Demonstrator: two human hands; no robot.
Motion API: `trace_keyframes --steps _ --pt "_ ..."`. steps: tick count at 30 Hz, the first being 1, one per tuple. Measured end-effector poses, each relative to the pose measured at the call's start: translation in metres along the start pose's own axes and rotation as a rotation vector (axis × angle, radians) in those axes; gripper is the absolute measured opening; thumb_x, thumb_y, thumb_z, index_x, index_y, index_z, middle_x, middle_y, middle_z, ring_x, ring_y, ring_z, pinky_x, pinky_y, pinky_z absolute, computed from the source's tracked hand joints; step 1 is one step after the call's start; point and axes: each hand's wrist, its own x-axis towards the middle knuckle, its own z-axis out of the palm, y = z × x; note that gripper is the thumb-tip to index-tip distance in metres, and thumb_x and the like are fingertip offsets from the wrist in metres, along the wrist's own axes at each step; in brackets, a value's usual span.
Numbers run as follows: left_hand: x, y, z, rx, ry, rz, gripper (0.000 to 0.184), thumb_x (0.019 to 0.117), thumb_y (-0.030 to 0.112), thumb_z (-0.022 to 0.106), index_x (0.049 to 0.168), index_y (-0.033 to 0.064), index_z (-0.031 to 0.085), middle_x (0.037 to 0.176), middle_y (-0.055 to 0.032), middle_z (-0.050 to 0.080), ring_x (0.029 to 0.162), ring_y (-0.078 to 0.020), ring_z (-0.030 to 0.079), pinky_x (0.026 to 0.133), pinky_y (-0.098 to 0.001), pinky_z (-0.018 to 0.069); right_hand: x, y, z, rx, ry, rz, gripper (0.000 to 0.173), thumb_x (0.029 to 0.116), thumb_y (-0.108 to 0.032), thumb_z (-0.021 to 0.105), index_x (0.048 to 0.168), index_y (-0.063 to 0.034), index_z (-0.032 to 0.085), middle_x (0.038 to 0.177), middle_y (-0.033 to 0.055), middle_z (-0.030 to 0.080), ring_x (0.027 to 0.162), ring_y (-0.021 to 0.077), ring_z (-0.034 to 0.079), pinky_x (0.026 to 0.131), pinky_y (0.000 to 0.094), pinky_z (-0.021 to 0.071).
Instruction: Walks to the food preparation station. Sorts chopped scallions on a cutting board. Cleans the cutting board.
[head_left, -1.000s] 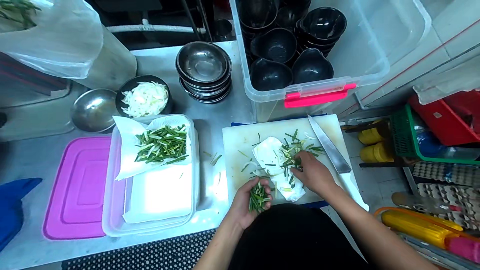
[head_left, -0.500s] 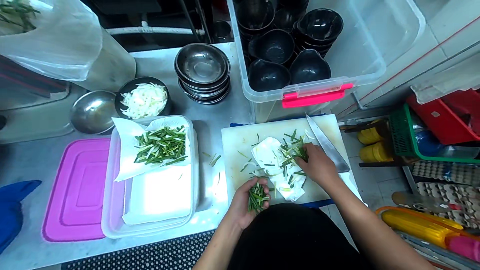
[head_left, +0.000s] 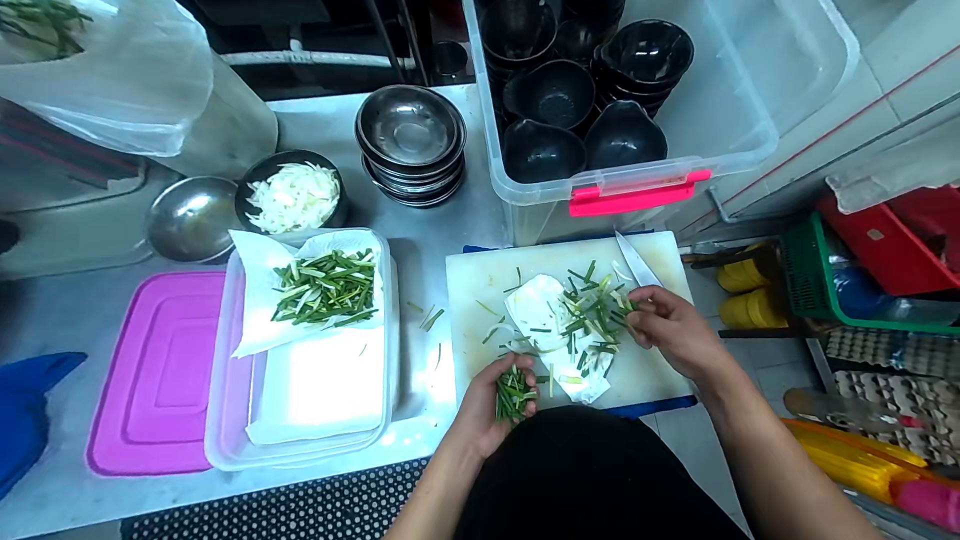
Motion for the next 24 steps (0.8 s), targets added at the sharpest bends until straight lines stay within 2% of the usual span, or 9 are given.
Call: trace_keyframes --steps 2,6,10,12,14,17,18,20,24 --pt "0.000 0.001 0.001 0.002 -0.003 -0.004 0.043 0.1095 0.034 0.036 0.108 0.0040 0.067 0.088 -0.0140 0.067 0.074 -0.0229 0.068 0.064 -0.0335 0.0587 -0.001 0.005 -0.004 0.243 -0.083 0.011 0.026 0.0913 -0.016 0.067 0.117 -0.0173 0.063 0.084 0.0070 0.066 0.061 0.0096 0.060 0.056 0.0237 0.0527" --pt "0.001 0.000 0.000 0.008 -0.030 0.004 0.043 0.1094 0.034 0.037 0.110 0.0038 0.067 0.089 -0.0146 0.067 0.075 -0.0231 0.068 0.065 -0.0337 0.0590 0.000 0.019 -0.004 0.486 -0.251 0.025 0.039 0.0937 -0.030 0.067 0.131 -0.0212 0.061 0.083 0.0053 0.062 0.064 0.0101 0.061 0.060 0.0259 0.0558" --pt "0.000 0.000 0.001 0.007 -0.035 0.012 0.042 0.1092 0.034 0.038 0.110 0.0034 0.067 0.090 -0.0158 0.067 0.077 -0.0252 0.069 0.068 -0.0366 0.0603 -0.002 0.022 0.016 0.574 -0.372 0.099 0.033 0.0928 -0.033 0.064 0.120 -0.0155 0.068 0.082 0.0042 0.065 0.067 0.0137 0.065 0.062 0.0314 0.0585" --pt "0.001 0.000 0.002 0.016 -0.039 0.012 0.042 0.1091 0.033 0.038 0.111 0.0025 0.067 0.092 -0.0169 0.068 0.081 -0.0271 0.070 0.073 -0.0397 0.0608 -0.011 0.009 0.043 0.368 -0.388 0.160 0.030 0.0949 -0.027 0.054 0.119 -0.0126 0.066 0.088 0.0063 0.066 0.070 0.0159 0.065 0.064 0.0345 0.0578" --pt "0.000 0.000 0.008 0.036 -0.012 0.013 0.042 0.1089 0.032 0.039 0.111 0.0019 0.068 0.098 -0.0186 0.069 0.087 -0.0282 0.070 0.078 -0.0425 0.0609 -0.027 -0.014 0.079 -0.030 -0.419 0.178 0.031 0.1035 -0.020 0.049 0.130 -0.0083 0.061 0.103 0.0111 0.069 0.079 0.0198 0.069 0.071 0.0382 0.0610" --pt "-0.004 0.000 0.016 0.091 0.052 0.028 0.041 0.1079 0.033 0.041 0.110 0.0033 0.069 0.098 -0.0170 0.071 0.086 -0.0247 0.071 0.076 -0.0404 0.0608 -0.050 -0.041 0.109 -0.607 -0.510 0.030 0.044 0.1089 -0.032 0.043 0.149 -0.0160 0.052 0.129 0.0058 0.065 0.109 0.0143 0.067 0.098 0.0365 0.0557" --pt "-0.004 0.000 0.016 0.104 0.036 0.026 0.043 0.1086 0.034 0.038 0.108 0.0036 0.070 0.096 -0.0160 0.071 0.085 -0.0245 0.070 0.076 -0.0399 0.0600 -0.052 -0.042 0.108 -0.682 -0.465 -0.034 0.042 0.1093 -0.031 0.041 0.145 -0.0148 0.055 0.127 0.0051 0.066 0.110 0.0140 0.066 0.099 0.0369 0.0549" --pt "-0.003 0.000 0.013 0.100 -0.027 0.016 0.047 0.1104 0.034 0.032 0.107 0.0032 0.068 0.095 -0.0163 0.069 0.084 -0.0271 0.069 0.077 -0.0418 0.0597 -0.047 -0.036 0.094 -0.736 -0.296 -0.116 0.035 0.1086 -0.026 0.043 0.133 -0.0123 0.064 0.112 0.0058 0.070 0.096 0.0161 0.069 0.088 0.0405 0.0587" --pt "-0.003 -0.002 0.006 0.042 -0.026 0.013 0.047 0.1106 0.034 0.032 0.107 0.0027 0.067 0.093 -0.0169 0.069 0.081 -0.0279 0.070 0.075 -0.0411 0.0606 -0.015 -0.006 0.053 -0.929 -0.060 -0.176 0.022 0.1039 -0.019 0.056 0.117 -0.0115 0.071 0.101 0.0058 0.071 0.085 0.0195 0.069 0.078 0.0458 0.0600"
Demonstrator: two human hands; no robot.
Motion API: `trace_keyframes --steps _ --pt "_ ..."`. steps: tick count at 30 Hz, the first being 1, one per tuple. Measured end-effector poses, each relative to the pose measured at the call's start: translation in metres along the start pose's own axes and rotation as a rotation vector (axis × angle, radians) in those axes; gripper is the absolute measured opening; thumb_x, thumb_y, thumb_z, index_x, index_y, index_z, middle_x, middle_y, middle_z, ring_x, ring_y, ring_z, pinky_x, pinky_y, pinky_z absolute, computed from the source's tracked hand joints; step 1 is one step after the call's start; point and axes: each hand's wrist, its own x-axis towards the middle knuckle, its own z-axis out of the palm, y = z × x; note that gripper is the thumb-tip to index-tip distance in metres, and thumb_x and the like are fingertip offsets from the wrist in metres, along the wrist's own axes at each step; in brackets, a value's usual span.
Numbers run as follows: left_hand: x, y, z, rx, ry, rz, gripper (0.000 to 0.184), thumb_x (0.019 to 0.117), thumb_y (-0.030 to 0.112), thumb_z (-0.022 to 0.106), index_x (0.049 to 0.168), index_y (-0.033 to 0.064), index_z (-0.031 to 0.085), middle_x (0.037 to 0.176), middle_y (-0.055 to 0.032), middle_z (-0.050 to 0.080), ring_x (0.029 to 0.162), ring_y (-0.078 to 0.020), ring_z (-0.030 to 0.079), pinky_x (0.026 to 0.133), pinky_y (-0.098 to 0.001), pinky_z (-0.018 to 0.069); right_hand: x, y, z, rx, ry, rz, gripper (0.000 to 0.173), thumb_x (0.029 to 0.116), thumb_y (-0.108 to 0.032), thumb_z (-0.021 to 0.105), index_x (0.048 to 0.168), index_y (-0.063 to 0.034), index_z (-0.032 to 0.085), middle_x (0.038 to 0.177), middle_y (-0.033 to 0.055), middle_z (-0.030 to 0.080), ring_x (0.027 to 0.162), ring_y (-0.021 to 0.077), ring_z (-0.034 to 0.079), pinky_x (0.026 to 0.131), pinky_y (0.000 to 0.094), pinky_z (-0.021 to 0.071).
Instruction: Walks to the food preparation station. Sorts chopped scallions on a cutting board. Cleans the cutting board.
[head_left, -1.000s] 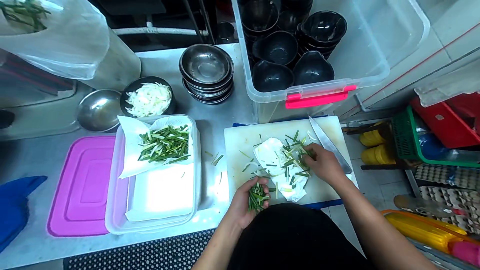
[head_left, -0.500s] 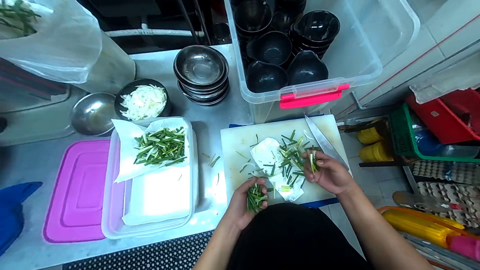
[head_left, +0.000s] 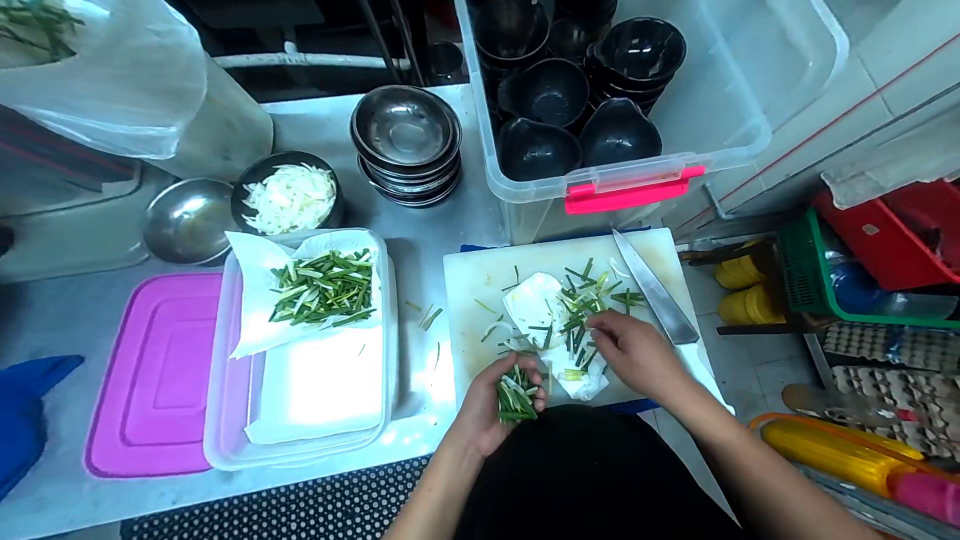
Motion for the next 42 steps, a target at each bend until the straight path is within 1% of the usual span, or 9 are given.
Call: trace_keyframes --steps 7,13,20,24,28,32,35,38,42 --pt "0.002 0.001 0.003 0.008 0.007 -0.009 0.045 0.1102 0.033 0.034 0.107 0.0028 0.067 0.091 -0.0167 0.067 0.081 -0.0275 0.069 0.075 -0.0404 0.0599 0.026 0.030 0.025 -0.295 -0.065 -0.148 0.032 0.0957 -0.017 0.069 0.128 -0.0201 0.071 0.115 0.0073 0.067 0.104 0.0264 0.067 0.087 0.0481 0.0586" --pt "-0.001 0.003 0.000 0.011 0.029 0.008 0.045 0.1101 0.034 0.034 0.109 0.0033 0.067 0.092 -0.0162 0.067 0.081 -0.0265 0.069 0.073 -0.0389 0.0599 0.026 0.033 0.027 -0.310 -0.023 -0.187 0.012 0.0948 -0.019 0.071 0.106 -0.0153 0.075 0.104 0.0055 0.065 0.099 0.0234 0.065 0.083 0.0437 0.0591" --pt "0.001 0.002 0.001 0.006 0.037 -0.002 0.045 0.1101 0.034 0.035 0.110 0.0031 0.067 0.091 -0.0163 0.068 0.080 -0.0268 0.069 0.072 -0.0385 0.0599 0.017 0.039 0.017 -0.260 0.044 -0.200 0.013 0.0976 -0.018 0.065 0.105 -0.0108 0.073 0.105 0.0056 0.070 0.100 0.0223 0.067 0.087 0.0437 0.0586" --pt "0.002 0.002 0.001 0.010 0.029 -0.007 0.045 0.1101 0.034 0.035 0.111 0.0031 0.067 0.091 -0.0166 0.068 0.080 -0.0267 0.069 0.071 -0.0386 0.0603 0.011 0.040 0.004 0.064 0.039 0.011 0.012 0.1001 -0.016 0.062 0.107 -0.0088 0.069 0.094 0.0064 0.067 0.079 0.0186 0.066 0.073 0.0433 0.0588" --pt "0.002 0.001 0.000 0.006 0.030 -0.006 0.046 0.1102 0.034 0.034 0.112 0.0027 0.067 0.092 -0.0164 0.068 0.079 -0.0262 0.069 0.071 -0.0380 0.0603 0.003 0.033 -0.007 0.619 0.016 0.313 0.012 0.1030 -0.016 0.059 0.107 -0.0058 0.065 0.090 0.0091 0.067 0.071 0.0193 0.062 0.063 0.0366 0.0537" --pt "0.003 0.000 -0.001 -0.020 0.004 -0.017 0.045 0.1101 0.034 0.035 0.111 0.0034 0.068 0.094 -0.0173 0.069 0.087 -0.0303 0.070 0.084 -0.0461 0.0598 -0.008 0.012 -0.007 1.082 -0.083 0.381 0.014 0.1046 -0.015 0.052 0.103 -0.0051 0.062 0.086 0.0086 0.065 0.064 0.0131 0.058 0.059 0.0281 0.0524" --pt "0.002 0.001 0.003 -0.015 -0.004 -0.035 0.046 0.1104 0.034 0.035 0.110 0.0013 0.068 0.099 -0.0205 0.070 0.097 -0.0357 0.071 0.093 -0.0532 0.0571 -0.025 -0.020 0.007 0.872 -0.185 0.213 0.018 0.0979 -0.019 0.063 0.108 -0.0044 0.067 0.090 0.0092 0.070 0.073 0.0185 0.066 0.068 0.0359 0.0575" --pt "0.001 0.001 0.011 0.051 0.030 -0.047 0.045 0.1094 0.033 0.036 0.109 0.0010 0.068 0.101 -0.0194 0.071 0.093 -0.0309 0.071 0.087 -0.0481 0.0595 -0.035 -0.039 0.015 0.571 -0.358 0.048 0.028 0.1017 -0.030 0.062 0.126 -0.0163 0.068 0.115 -0.0016 0.071 0.093 0.0097 0.070 0.085 0.0309 0.0605" --pt "0.004 0.000 0.005 0.052 0.002 -0.075 0.047 0.1099 0.035 0.034 0.109 0.0023 0.067 0.098 -0.0184 0.070 0.090 -0.0316 0.071 0.085 -0.0480 0.0594 -0.026 -0.007 0.011 0.393 -0.084 0.087 0.020 0.1031 -0.023 0.058 0.115 -0.0152 0.072 0.100 0.0008 0.071 0.082 0.0126 0.068 0.076 0.0366 0.0596"
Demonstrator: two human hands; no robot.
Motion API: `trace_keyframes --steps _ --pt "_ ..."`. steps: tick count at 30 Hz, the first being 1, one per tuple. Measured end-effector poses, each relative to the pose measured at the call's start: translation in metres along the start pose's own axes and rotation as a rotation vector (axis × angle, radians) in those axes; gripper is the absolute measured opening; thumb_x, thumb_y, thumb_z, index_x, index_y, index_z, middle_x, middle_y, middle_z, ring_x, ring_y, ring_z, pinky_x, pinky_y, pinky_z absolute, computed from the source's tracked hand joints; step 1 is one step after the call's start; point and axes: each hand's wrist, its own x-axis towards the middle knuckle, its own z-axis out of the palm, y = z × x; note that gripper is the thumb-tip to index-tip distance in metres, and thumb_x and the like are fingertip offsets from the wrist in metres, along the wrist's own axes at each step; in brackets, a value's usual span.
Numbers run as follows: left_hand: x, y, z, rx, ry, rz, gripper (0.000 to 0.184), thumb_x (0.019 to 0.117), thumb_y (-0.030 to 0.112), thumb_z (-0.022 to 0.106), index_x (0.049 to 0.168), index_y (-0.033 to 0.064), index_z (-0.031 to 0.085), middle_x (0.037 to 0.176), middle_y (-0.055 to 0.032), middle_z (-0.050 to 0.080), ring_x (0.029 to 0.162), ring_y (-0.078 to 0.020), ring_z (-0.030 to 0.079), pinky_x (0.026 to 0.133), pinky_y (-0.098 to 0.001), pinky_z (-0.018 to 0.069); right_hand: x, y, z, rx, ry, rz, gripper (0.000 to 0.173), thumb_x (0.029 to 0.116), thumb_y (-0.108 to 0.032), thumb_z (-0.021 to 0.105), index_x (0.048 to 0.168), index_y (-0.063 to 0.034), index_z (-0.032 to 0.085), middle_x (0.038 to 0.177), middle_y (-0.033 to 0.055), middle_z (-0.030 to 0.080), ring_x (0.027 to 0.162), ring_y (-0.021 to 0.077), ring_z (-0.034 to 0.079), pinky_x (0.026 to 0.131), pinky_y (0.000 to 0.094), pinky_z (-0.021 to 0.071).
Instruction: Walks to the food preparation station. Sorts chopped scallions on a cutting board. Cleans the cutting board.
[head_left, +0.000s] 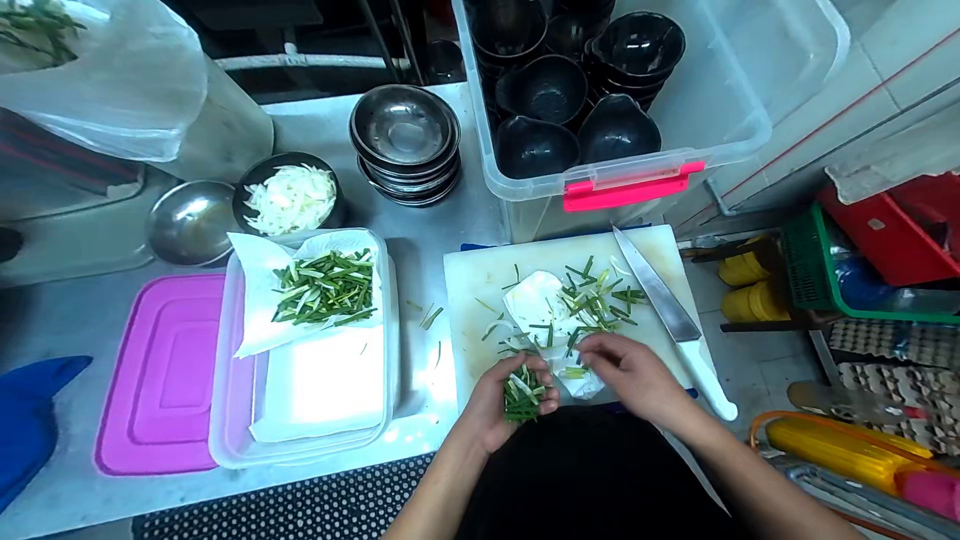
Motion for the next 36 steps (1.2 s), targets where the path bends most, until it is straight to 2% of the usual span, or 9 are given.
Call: trace_keyframes --steps 4,7,10,13,17,22,26,33,36 --pt "-0.002 -0.001 0.000 -0.048 0.028 -0.004 0.046 0.1101 0.036 0.035 0.107 0.0037 0.068 0.094 -0.0171 0.069 0.084 -0.0294 0.071 0.080 -0.0444 0.0606 0.021 0.030 -0.015 -0.309 0.178 -0.115 0.017 0.1013 -0.018 0.061 0.111 -0.0130 0.074 0.100 0.0029 0.069 0.086 0.0150 0.067 0.079 0.0404 0.0596" --pt "0.001 -0.001 0.001 -0.035 0.001 -0.005 0.045 0.1096 0.034 0.035 0.107 0.0033 0.068 0.094 -0.0172 0.069 0.083 -0.0291 0.070 0.079 -0.0438 0.0604 0.038 0.036 -0.004 -0.555 0.098 -0.255 0.021 0.0995 -0.019 0.064 0.117 -0.0169 0.075 0.108 0.0059 0.069 0.102 0.0231 0.066 0.090 0.0467 0.0577" --pt "0.001 0.001 0.004 -0.007 -0.001 0.002 0.045 0.1095 0.034 0.036 0.107 0.0032 0.068 0.093 -0.0172 0.069 0.083 -0.0285 0.070 0.077 -0.0418 0.0605 0.050 0.038 0.008 -0.685 0.066 -0.304 0.019 0.0965 -0.018 0.068 0.112 -0.0199 0.077 0.103 0.0072 0.065 0.099 0.0260 0.064 0.084 0.0455 0.0573" --pt "-0.005 0.003 0.002 -0.024 0.005 0.027 0.046 0.1101 0.034 0.034 0.107 0.0028 0.067 0.094 -0.0171 0.069 0.082 -0.0277 0.070 0.076 -0.0404 0.0602 0.050 0.038 0.005 -0.682 0.065 -0.306 0.011 0.0965 -0.019 0.068 0.102 -0.0167 0.077 0.103 0.0058 0.064 0.101 0.0245 0.063 0.086 0.0434 0.0573" --pt "-0.006 0.001 -0.004 -0.048 0.015 0.050 0.046 0.1102 0.034 0.034 0.107 0.0034 0.067 0.093 -0.0169 0.069 0.082 -0.0273 0.070 0.075 -0.0396 0.0603 0.039 0.036 -0.009 -0.484 0.076 -0.301 0.010 0.0959 -0.018 0.069 0.102 -0.0137 0.076 0.110 0.0041 0.066 0.106 0.0205 0.064 0.093 0.0434 0.0564" --pt "-0.002 -0.001 -0.002 -0.050 0.024 0.027 0.044 0.1095 0.034 0.036 0.111 0.0027 0.067 0.095 -0.0183 0.069 0.085 -0.0296 0.070 0.079 -0.0430 0.0599 0.015 0.004 -0.015 -0.092 0.021 -0.080 0.009 0.0972 -0.020 0.066 0.102 -0.0148 0.072 0.094 -0.0004 0.067 0.076 0.0121 0.064 0.068 0.0346 0.0582" --pt "0.001 0.001 0.004 0.008 0.028 0.018 0.044 0.1085 0.034 0.038 0.111 0.0025 0.068 0.097 -0.0187 0.071 0.087 -0.0297 0.071 0.080 -0.0450 0.0603 -0.003 -0.018 0.003 0.069 -0.238 -0.116 0.022 0.1014 -0.030 0.062 0.115 -0.0150 0.073 0.103 -0.0011 0.071 0.088 0.0092 0.068 0.081 0.0310 0.0592" --pt "0.000 0.000 -0.002 -0.034 0.031 0.023 0.045 0.1095 0.035 0.037 0.109 0.0042 0.069 0.092 -0.0168 0.069 0.079 -0.0267 0.069 0.072 -0.0389 0.0601 0.023 0.032 -0.028 -0.304 0.162 -0.151 0.017 0.1010 -0.018 0.061 0.110 -0.0130 0.074 0.098 0.0030 0.068 0.080 0.0155 0.065 0.072 0.0405 0.0592" --pt "0.000 -0.001 -0.005 -0.067 0.032 0.025 0.045 0.1093 0.034 0.035 0.108 0.0039 0.069 0.091 -0.0165 0.068 0.078 -0.0259 0.069 0.071 -0.0373 0.0596 0.024 0.041 -0.018 -0.501 0.093 -0.246 0.014 0.0988 -0.018 0.064 0.105 -0.0145 0.076 0.101 0.0036 0.070 0.095 0.0196 0.068 0.085 0.0452 0.0593"
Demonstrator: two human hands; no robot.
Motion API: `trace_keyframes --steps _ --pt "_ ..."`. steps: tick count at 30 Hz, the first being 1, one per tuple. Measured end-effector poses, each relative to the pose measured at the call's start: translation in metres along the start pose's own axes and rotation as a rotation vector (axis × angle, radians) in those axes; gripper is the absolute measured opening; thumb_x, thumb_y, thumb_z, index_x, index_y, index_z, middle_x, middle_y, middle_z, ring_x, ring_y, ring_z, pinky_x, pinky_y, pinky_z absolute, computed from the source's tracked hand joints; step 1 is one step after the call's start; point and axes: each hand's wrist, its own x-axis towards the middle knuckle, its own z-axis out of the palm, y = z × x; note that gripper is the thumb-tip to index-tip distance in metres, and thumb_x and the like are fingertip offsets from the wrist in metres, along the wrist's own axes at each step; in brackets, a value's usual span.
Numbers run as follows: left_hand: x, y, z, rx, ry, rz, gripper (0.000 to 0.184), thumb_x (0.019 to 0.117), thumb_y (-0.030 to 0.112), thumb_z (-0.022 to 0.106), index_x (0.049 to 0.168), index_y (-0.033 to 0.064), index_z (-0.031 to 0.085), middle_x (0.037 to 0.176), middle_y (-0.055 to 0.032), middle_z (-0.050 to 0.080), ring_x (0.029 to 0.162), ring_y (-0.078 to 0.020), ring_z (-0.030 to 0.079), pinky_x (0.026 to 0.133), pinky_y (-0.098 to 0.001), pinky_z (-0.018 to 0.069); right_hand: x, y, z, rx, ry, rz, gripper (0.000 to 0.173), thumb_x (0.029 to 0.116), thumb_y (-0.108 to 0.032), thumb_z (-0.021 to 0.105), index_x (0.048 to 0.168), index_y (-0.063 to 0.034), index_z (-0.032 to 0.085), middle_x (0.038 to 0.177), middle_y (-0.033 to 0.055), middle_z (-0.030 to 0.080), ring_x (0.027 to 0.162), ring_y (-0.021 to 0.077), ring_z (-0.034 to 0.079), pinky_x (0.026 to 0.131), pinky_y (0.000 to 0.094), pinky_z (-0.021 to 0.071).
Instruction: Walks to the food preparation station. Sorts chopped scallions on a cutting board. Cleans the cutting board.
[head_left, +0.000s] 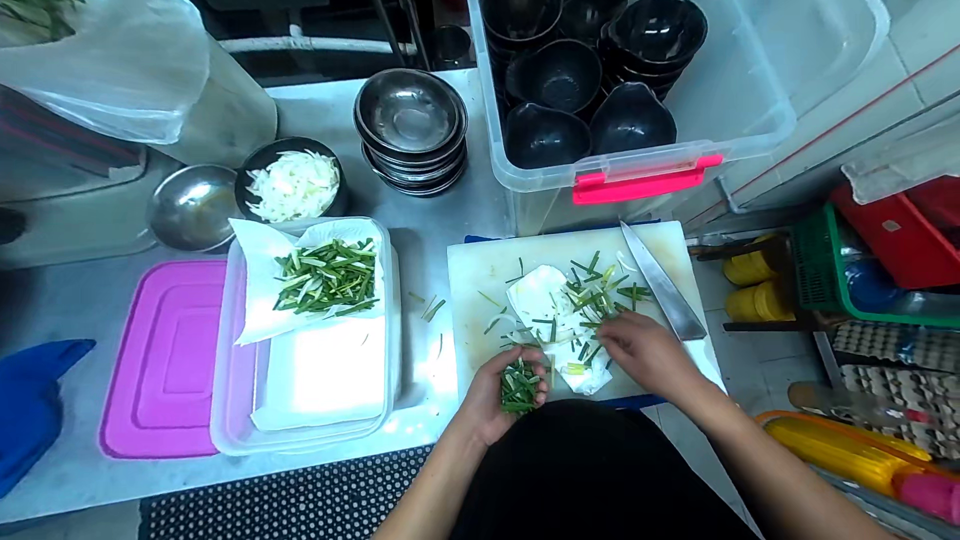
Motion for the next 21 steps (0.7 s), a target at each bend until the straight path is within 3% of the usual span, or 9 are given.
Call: trace_keyframes --steps 2,8,16,17,19,20,21 --pt "0.002 0.000 0.000 0.002 -0.011 0.000 0.046 0.1097 0.035 0.034 0.108 0.0040 0.068 0.092 -0.0168 0.069 0.078 -0.0262 0.069 0.071 -0.0374 0.0597 -0.001 -0.004 0.015 -0.108 -0.028 -0.103 0.015 0.0969 -0.020 0.066 0.105 -0.0165 0.077 0.104 0.0047 0.070 0.104 0.0221 0.067 0.090 0.0448 0.0583" --pt "0.000 0.001 0.000 0.003 0.007 0.022 0.045 0.1095 0.035 0.036 0.108 0.0044 0.068 0.092 -0.0165 0.068 0.078 -0.0258 0.069 0.070 -0.0367 0.0593 -0.001 -0.005 0.028 -0.264 -0.058 -0.140 0.013 0.0935 -0.020 0.069 0.103 -0.0205 0.078 0.103 0.0050 0.066 0.105 0.0241 0.063 0.087 0.0426 0.0570" --pt "0.001 -0.002 -0.004 0.010 -0.020 0.033 0.047 0.1095 0.037 0.034 0.108 0.0048 0.068 0.093 -0.0156 0.068 0.079 -0.0250 0.068 0.071 -0.0366 0.0589 -0.004 0.000 0.023 -0.042 0.094 -0.269 0.015 0.0958 -0.022 0.059 0.092 -0.0139 0.072 0.115 0.0027 0.066 0.113 0.0204 0.060 0.096 0.0388 0.0533" --pt "0.001 -0.002 -0.004 0.010 -0.021 0.035 0.047 0.1097 0.037 0.034 0.108 0.0047 0.068 0.093 -0.0157 0.068 0.079 -0.0249 0.068 0.070 -0.0364 0.0587 -0.005 -0.003 0.021 0.024 0.116 -0.250 0.015 0.0954 -0.021 0.058 0.092 -0.0133 0.070 0.111 0.0012 0.068 0.110 0.0174 0.062 0.094 0.0371 0.0539" --pt "0.000 -0.002 -0.003 0.011 -0.009 0.036 0.047 0.1097 0.037 0.034 0.107 0.0049 0.068 0.093 -0.0159 0.068 0.079 -0.0250 0.068 0.070 -0.0363 0.0587 -0.008 -0.011 0.018 0.117 0.098 -0.158 0.013 0.0950 -0.021 0.058 0.097 -0.0127 0.068 0.093 -0.0016 0.066 0.090 0.0114 0.064 0.080 0.0334 0.0576" --pt "0.000 -0.001 -0.002 0.014 0.001 0.036 0.047 0.1097 0.037 0.034 0.107 0.0051 0.068 0.093 -0.0161 0.068 0.079 -0.0251 0.068 0.070 -0.0364 0.0587 -0.009 -0.016 0.017 0.133 0.056 -0.104 0.015 0.0959 -0.020 0.058 0.104 -0.0114 0.067 0.089 -0.0003 0.065 0.082 0.0118 0.065 0.075 0.0345 0.0585" --pt "0.000 -0.001 -0.001 0.015 0.006 0.035 0.047 0.1097 0.037 0.034 0.107 0.0050 0.068 0.093 -0.0163 0.068 0.079 -0.0253 0.068 0.070 -0.0364 0.0586 -0.010 -0.019 0.017 0.112 0.005 -0.066 0.022 0.0971 -0.019 0.057 0.114 -0.0109 0.067 0.092 0.0015 0.068 0.082 0.0141 0.067 0.076 0.0378 0.0597"
